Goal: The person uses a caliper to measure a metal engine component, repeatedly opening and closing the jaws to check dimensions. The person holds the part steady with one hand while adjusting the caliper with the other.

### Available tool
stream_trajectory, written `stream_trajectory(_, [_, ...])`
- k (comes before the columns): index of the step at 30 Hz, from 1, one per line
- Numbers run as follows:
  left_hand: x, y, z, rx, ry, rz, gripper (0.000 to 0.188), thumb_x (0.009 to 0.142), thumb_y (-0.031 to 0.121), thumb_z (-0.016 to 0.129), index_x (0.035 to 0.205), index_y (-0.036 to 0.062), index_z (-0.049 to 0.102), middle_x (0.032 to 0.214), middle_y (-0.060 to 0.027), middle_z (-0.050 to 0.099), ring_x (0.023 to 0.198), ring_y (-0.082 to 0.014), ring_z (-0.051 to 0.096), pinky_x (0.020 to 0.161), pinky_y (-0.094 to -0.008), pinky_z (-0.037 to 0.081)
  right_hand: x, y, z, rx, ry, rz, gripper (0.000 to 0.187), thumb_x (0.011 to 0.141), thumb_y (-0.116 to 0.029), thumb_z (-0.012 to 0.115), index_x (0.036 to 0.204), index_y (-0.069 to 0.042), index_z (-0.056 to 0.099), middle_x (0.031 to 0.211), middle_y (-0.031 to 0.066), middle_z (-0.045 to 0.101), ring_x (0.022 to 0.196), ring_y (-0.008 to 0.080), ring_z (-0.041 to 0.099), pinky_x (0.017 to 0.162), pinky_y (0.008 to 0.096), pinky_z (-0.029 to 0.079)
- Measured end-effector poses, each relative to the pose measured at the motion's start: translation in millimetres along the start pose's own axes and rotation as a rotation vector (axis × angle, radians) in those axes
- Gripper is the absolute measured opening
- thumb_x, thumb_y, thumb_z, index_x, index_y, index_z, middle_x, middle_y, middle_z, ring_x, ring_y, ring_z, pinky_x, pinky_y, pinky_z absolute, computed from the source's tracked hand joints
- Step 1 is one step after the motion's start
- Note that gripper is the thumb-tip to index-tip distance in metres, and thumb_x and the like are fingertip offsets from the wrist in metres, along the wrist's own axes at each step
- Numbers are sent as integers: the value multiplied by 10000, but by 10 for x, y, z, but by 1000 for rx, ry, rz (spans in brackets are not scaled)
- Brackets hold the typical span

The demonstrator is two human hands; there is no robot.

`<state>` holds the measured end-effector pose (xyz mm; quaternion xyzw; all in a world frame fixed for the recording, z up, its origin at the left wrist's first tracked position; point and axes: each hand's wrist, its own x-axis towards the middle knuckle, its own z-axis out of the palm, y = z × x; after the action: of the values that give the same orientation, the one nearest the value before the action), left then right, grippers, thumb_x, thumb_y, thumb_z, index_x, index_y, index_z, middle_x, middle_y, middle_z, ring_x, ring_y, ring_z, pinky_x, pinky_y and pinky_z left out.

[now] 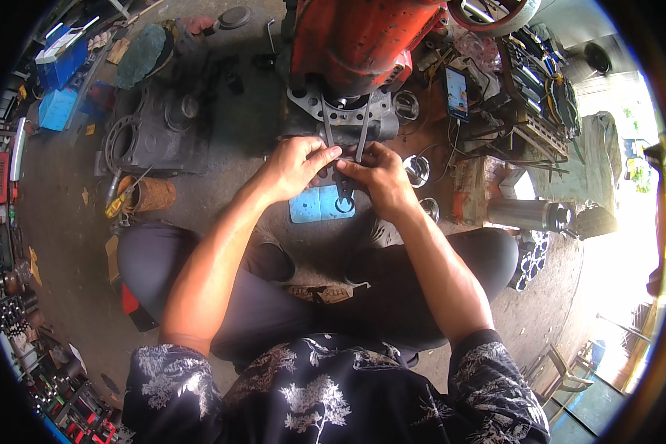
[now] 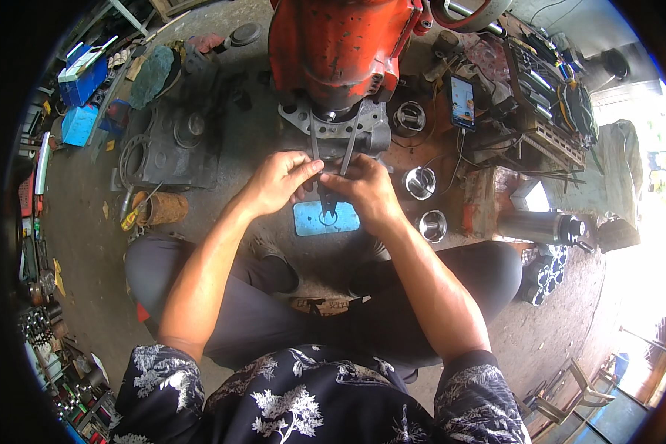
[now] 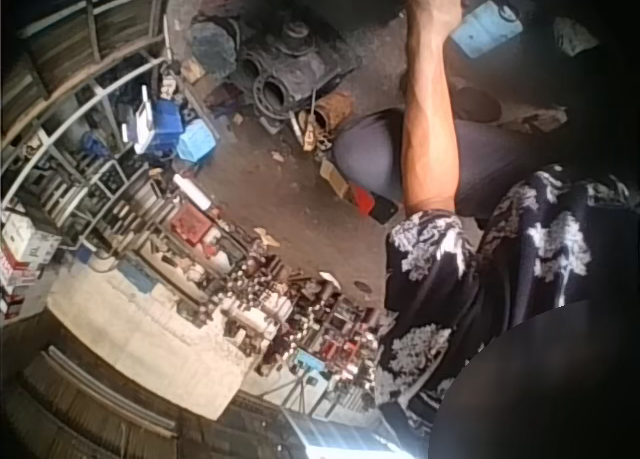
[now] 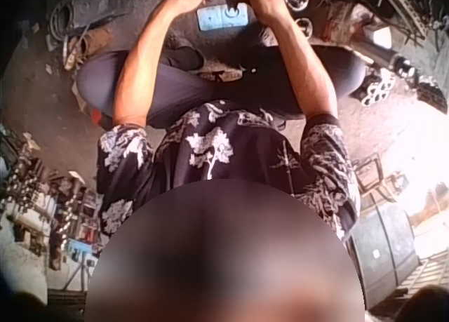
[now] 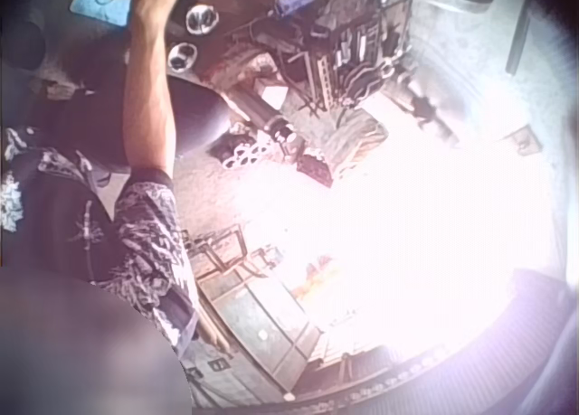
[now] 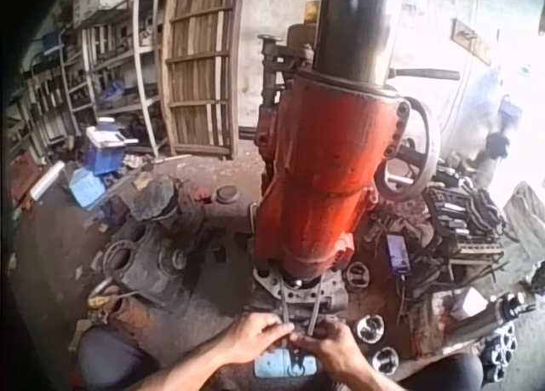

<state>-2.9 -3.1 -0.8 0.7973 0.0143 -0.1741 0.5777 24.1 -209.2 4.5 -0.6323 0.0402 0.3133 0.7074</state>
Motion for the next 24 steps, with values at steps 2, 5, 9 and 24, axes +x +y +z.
stream_trajectory(2, [5,2,1,-9,1,4,442,1037,426,604,884,17,673,681,-28,634,618,-102,631,554,-283,516,6,3,5,8,16,-9,474,849,-58,804,1235,89,571,1102,153,730,970,174,700,865,299,555])
stream_trajectory(5, [4,2,7,-12,9,8,445,1037,427,604,889,13,673,688,-29,637,619,-102,633,554,-283,516,17,20,16,25,16,-29,468,840,-51,807,1224,87,579,1087,151,735,958,176,701,854,302,553])
stream_trajectory(9, [6,-4,3,-5,7,18,447,1037,425,604,899,5,672,699,-30,641,625,-100,634,553,-280,517,11,24,10,38,15,-43,460,840,-45,804,1219,90,581,1084,148,737,957,177,703,855,298,553])
stream_trajectory(24, [12,-12,13,-8,6,4,437,1033,426,611,889,19,678,687,-23,637,622,-93,627,554,-275,512,25,24,8,-4,25,-33,472,835,-52,810,1223,91,583,1085,152,737,950,179,704,843,298,556])
